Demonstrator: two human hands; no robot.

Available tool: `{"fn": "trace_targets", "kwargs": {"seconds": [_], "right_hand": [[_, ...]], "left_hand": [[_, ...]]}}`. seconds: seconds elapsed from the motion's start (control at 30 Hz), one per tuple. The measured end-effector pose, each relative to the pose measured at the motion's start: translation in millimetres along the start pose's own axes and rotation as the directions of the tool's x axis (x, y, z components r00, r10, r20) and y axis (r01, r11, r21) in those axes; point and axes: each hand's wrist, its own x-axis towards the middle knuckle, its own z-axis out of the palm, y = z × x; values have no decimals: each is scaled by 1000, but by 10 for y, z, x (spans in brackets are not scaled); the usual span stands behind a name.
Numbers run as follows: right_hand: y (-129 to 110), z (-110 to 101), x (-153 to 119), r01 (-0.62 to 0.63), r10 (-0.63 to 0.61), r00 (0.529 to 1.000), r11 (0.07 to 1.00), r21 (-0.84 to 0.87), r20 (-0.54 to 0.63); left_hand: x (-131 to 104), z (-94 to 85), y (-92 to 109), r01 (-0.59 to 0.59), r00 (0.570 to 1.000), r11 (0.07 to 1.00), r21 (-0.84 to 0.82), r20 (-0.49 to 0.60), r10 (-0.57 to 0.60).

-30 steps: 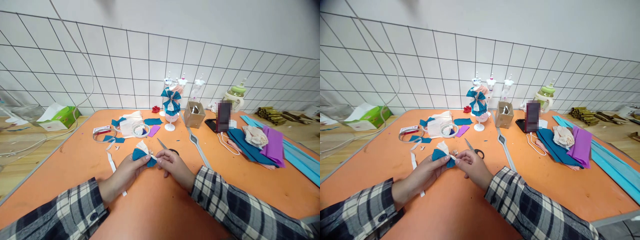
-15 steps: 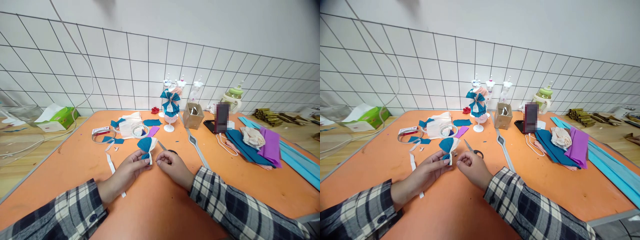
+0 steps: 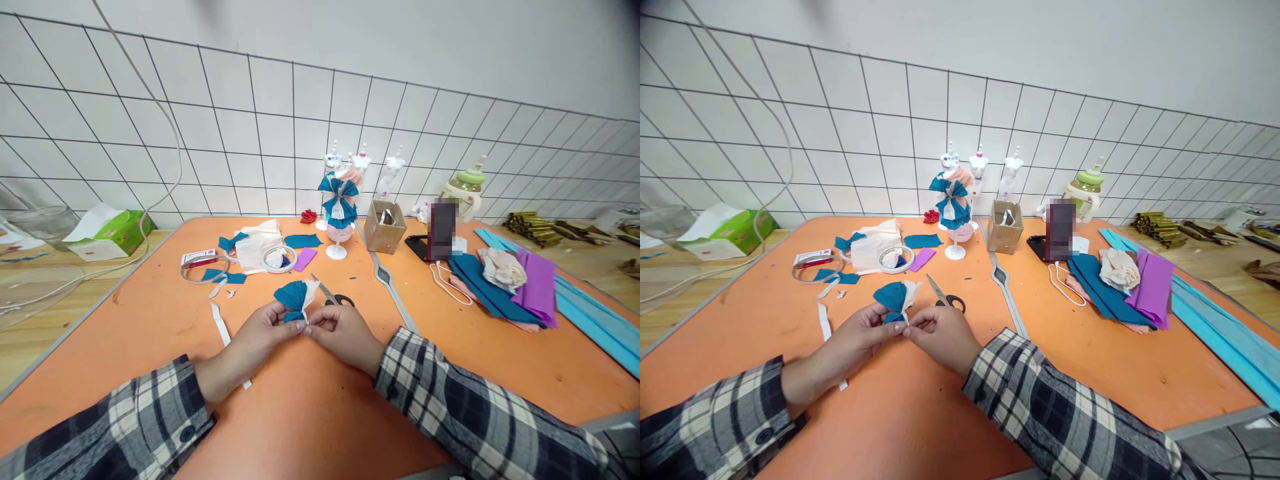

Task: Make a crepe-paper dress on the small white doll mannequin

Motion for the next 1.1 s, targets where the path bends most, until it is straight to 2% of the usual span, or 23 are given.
{"fn": "trace_targets", "kwargs": {"seconds": [0.37,0.5,0.67,0.77,0.87,0.97,1.03,1.1], "right_hand": [[-26,-66,-8,36,-38,999,998,-58,-38],[-30,-128,13,80,-89,994,990,-113,-70],[-22,-176,27,141,-166,979,972,-189,-121],[-46,-205,20,202,-245,963,932,-302,-114],[-80,-223,8,225,-261,962,923,-313,-77],[-94,-207,-1,194,-215,974,955,-222,-70],[-83,-180,1,143,-145,987,989,-23,-73],[-60,-156,13,92,-90,996,973,212,-22]], "left_hand": [[9,-18,-13,40,999,999,-13,30,-40],[-10,9,44,68,996,997,-25,51,-67],[-7,19,98,121,988,992,42,89,-125],[-7,22,100,117,989,991,66,81,-122],[-8,26,94,107,990,991,81,80,-113],[-14,47,112,94,988,988,124,112,-108],[-21,70,139,91,978,976,200,165,-125],[-27,86,161,89,969,955,283,199,-149]]}}
